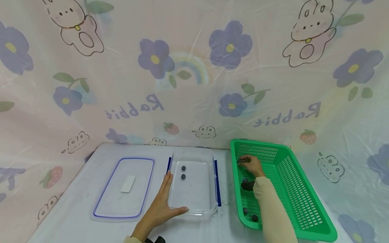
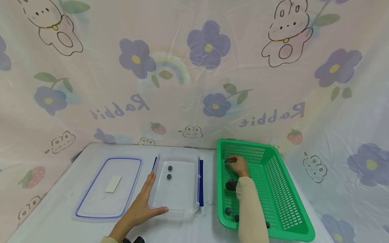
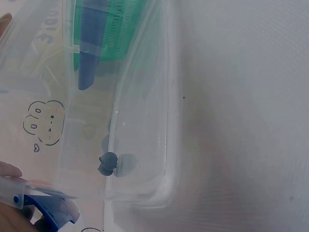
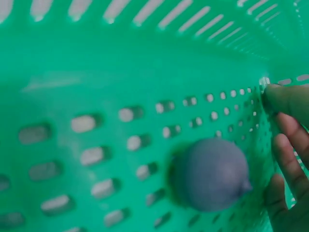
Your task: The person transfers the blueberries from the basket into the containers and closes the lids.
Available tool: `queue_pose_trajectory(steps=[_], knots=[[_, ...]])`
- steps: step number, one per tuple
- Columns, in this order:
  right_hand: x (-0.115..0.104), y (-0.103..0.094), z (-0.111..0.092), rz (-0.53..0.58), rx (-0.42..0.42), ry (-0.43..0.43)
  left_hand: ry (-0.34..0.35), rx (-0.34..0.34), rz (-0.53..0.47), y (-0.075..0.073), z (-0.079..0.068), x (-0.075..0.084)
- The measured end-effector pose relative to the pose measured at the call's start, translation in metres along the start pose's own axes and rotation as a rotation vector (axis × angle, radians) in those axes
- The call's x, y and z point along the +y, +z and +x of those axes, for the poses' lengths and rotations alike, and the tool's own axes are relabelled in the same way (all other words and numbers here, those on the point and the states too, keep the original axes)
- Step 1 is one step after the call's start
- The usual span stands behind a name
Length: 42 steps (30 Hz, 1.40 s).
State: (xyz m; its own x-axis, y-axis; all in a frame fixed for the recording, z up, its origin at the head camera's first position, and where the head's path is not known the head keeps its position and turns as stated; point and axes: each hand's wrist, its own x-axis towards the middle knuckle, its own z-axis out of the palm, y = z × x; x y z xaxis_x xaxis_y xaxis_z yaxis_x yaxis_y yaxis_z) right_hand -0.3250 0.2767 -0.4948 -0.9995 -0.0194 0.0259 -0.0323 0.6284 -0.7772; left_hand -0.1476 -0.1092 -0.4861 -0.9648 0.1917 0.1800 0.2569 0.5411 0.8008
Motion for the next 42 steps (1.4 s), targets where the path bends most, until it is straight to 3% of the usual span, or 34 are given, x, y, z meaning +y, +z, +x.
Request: queue_pose_trajectory(steps=[5,12,33,42], knots=[[0.000,0.002,-0.001,-0.014,0.022,-0.012,-0.018,-0.004,-0.005,0.000,-0.001,0.001],[-0.001,0.002,-0.003,-0.024,0.040,-0.052,0.006,0.009,0.001,0.000,0.000,0.000],[0.002,-0.011,-0.004,0.008,0.062,-0.021,0.021,0.009,0.011,0.000,0.001,-0.002],[-0.010,-0.020,-0.017,0.017,0.074,0.011,0.006,0.011,0.008,0.000,0.000,0.000]])
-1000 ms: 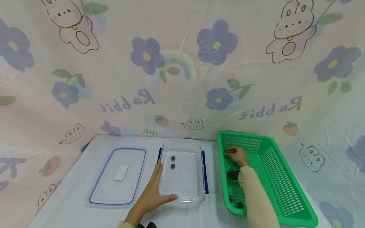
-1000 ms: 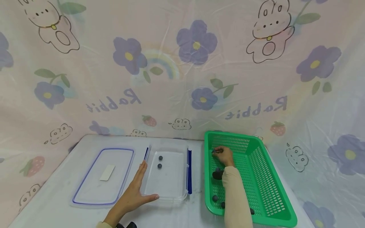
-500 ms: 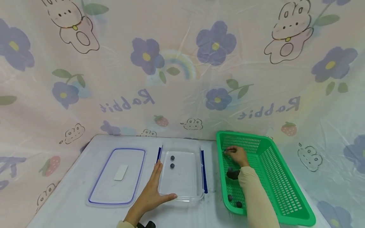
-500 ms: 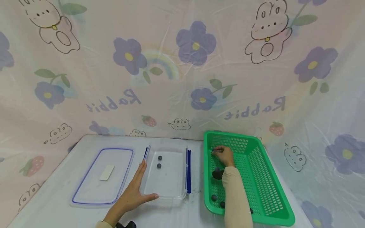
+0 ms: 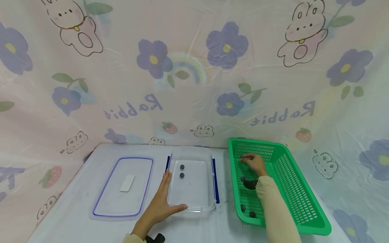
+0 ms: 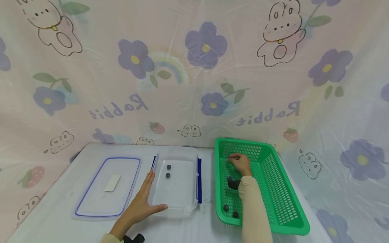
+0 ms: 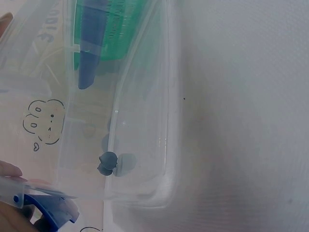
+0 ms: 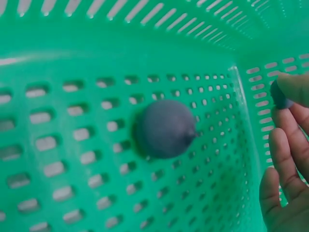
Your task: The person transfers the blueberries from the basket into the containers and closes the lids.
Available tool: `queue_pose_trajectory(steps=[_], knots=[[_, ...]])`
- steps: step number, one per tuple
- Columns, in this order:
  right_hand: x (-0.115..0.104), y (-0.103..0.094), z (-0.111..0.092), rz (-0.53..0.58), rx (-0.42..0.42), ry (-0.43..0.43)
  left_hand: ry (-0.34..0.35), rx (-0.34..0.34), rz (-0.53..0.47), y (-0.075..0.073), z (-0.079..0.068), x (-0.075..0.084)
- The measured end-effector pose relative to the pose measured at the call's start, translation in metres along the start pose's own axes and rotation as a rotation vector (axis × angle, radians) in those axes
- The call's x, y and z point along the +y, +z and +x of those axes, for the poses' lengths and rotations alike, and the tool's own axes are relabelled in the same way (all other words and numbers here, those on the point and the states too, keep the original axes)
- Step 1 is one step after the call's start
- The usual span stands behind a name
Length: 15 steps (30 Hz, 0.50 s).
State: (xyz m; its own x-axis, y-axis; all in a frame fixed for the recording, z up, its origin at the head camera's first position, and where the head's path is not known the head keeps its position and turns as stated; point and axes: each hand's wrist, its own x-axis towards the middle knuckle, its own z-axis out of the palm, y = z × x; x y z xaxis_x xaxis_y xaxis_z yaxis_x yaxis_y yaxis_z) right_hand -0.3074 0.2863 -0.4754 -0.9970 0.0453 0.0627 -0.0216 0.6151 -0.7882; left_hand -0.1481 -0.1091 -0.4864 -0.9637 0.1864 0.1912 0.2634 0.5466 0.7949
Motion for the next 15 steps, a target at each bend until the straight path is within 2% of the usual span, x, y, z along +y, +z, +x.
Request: queue_pose_trajectory(steps=[10,15], knots=[[-0.009,-0.010,-0.003,0.016,0.000,-0.036,-0.008,-0.013,-0.005,-0.001,-0.001,0.001],[-0.014,-0.016,-0.006,0.063,-0.007,-0.025,-0.002,-0.013,-0.005,0.000,0.000,0.000]])
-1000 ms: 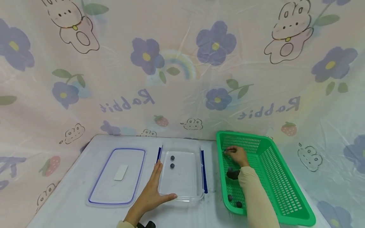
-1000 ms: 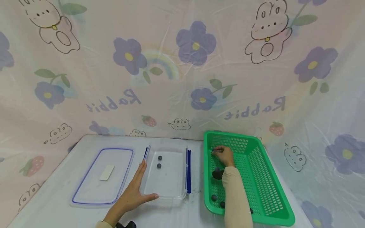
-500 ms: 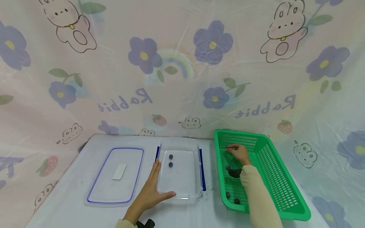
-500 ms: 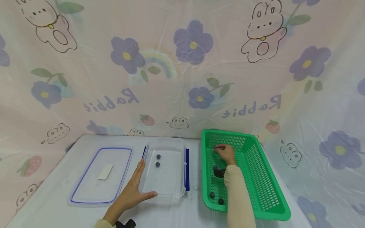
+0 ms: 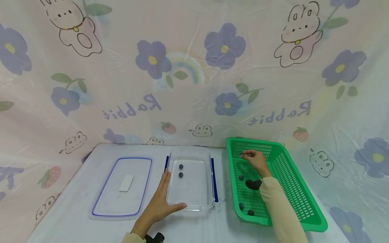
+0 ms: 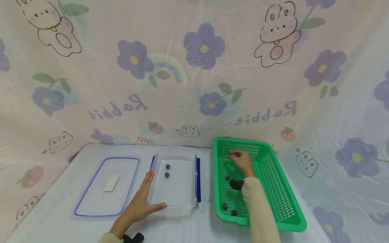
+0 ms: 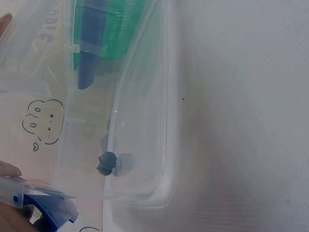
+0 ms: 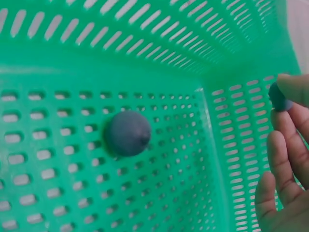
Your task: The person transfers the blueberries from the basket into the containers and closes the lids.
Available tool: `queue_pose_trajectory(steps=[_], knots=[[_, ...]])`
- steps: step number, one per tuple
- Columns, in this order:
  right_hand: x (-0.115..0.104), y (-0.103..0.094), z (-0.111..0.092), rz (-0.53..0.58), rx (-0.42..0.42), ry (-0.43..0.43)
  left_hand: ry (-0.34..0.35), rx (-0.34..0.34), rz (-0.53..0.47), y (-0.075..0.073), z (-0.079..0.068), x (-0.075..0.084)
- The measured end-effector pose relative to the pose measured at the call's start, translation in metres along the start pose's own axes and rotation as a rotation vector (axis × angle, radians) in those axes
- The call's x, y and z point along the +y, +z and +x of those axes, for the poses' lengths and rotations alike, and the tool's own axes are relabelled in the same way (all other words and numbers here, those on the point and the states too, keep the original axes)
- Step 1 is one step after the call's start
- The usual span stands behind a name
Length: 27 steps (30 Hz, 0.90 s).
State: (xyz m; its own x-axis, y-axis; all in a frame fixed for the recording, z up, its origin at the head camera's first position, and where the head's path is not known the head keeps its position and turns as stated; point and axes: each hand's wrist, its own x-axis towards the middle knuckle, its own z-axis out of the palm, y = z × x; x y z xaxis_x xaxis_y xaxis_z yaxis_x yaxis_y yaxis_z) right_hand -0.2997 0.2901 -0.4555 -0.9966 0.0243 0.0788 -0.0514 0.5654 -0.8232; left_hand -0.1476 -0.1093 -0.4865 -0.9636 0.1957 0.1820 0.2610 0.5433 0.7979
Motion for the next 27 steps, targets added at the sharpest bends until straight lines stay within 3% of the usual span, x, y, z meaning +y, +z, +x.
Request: queue_pose_trajectory(steps=[14,27], knots=[[-0.017,-0.017,-0.016,0.121,0.030,-0.056,0.030,0.010,0.004,0.001,0.000,-0.002],[-0.051,-0.021,-0.041,0.176,-0.019,-0.120,0.030,0.006,-0.011,0.000,0.000,-0.002]])
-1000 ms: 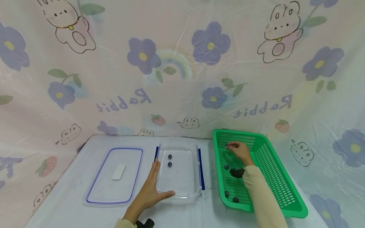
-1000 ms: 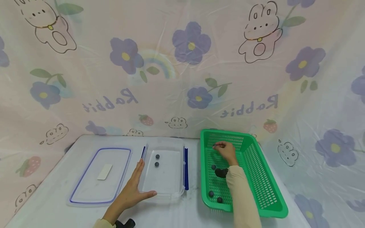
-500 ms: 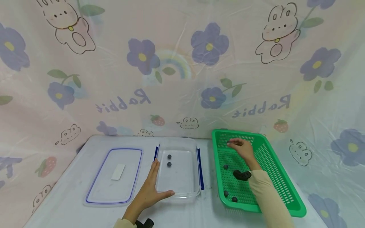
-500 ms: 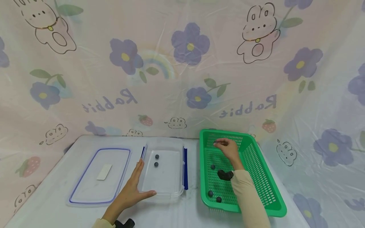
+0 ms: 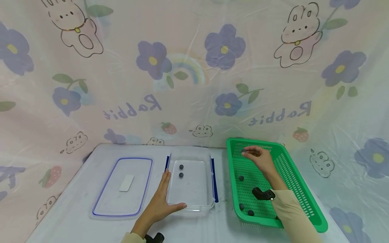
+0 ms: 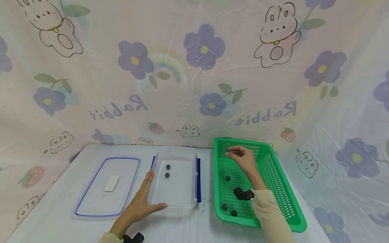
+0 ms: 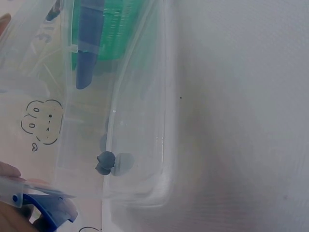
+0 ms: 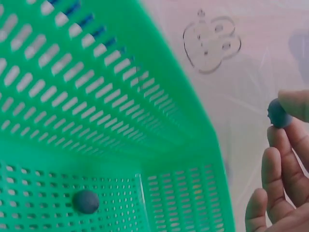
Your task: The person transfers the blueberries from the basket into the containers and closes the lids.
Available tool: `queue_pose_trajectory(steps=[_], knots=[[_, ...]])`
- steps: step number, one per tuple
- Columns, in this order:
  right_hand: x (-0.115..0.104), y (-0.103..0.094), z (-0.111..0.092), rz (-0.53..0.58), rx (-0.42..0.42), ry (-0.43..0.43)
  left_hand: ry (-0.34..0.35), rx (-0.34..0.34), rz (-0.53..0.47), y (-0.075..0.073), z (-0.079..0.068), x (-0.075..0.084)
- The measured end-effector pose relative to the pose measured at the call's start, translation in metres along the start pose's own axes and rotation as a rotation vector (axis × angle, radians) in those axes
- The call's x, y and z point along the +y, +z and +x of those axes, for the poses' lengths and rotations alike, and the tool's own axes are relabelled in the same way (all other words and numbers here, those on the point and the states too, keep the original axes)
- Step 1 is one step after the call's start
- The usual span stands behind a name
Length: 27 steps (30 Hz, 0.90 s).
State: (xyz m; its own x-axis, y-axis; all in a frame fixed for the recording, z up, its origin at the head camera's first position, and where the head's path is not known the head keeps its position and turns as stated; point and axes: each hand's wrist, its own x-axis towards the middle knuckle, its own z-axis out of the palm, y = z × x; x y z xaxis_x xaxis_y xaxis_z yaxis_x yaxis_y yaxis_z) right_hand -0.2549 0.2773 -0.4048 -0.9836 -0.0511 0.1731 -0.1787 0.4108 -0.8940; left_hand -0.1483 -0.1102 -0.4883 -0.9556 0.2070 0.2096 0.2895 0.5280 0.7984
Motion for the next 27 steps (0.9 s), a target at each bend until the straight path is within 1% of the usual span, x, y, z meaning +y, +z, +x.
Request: queue_pose_trajectory(steps=[7,13,21,27], knots=[[-0.018,0.005,-0.012,0.033,-0.037,-0.066,-0.004,-0.004,-0.002,0.000,0.000,0.001],[-0.037,0.022,-0.015,0.092,-0.073,-0.157,-0.003,0.002,0.001,0.000,0.001,0.002],[-0.061,0.051,-0.019,0.098,-0.136,-0.168,-0.013,0.000,-0.007,0.000,0.000,0.001],[-0.069,0.066,-0.017,0.079,-0.180,-0.174,0.000,0.005,-0.003,0.000,0.001,0.000]])
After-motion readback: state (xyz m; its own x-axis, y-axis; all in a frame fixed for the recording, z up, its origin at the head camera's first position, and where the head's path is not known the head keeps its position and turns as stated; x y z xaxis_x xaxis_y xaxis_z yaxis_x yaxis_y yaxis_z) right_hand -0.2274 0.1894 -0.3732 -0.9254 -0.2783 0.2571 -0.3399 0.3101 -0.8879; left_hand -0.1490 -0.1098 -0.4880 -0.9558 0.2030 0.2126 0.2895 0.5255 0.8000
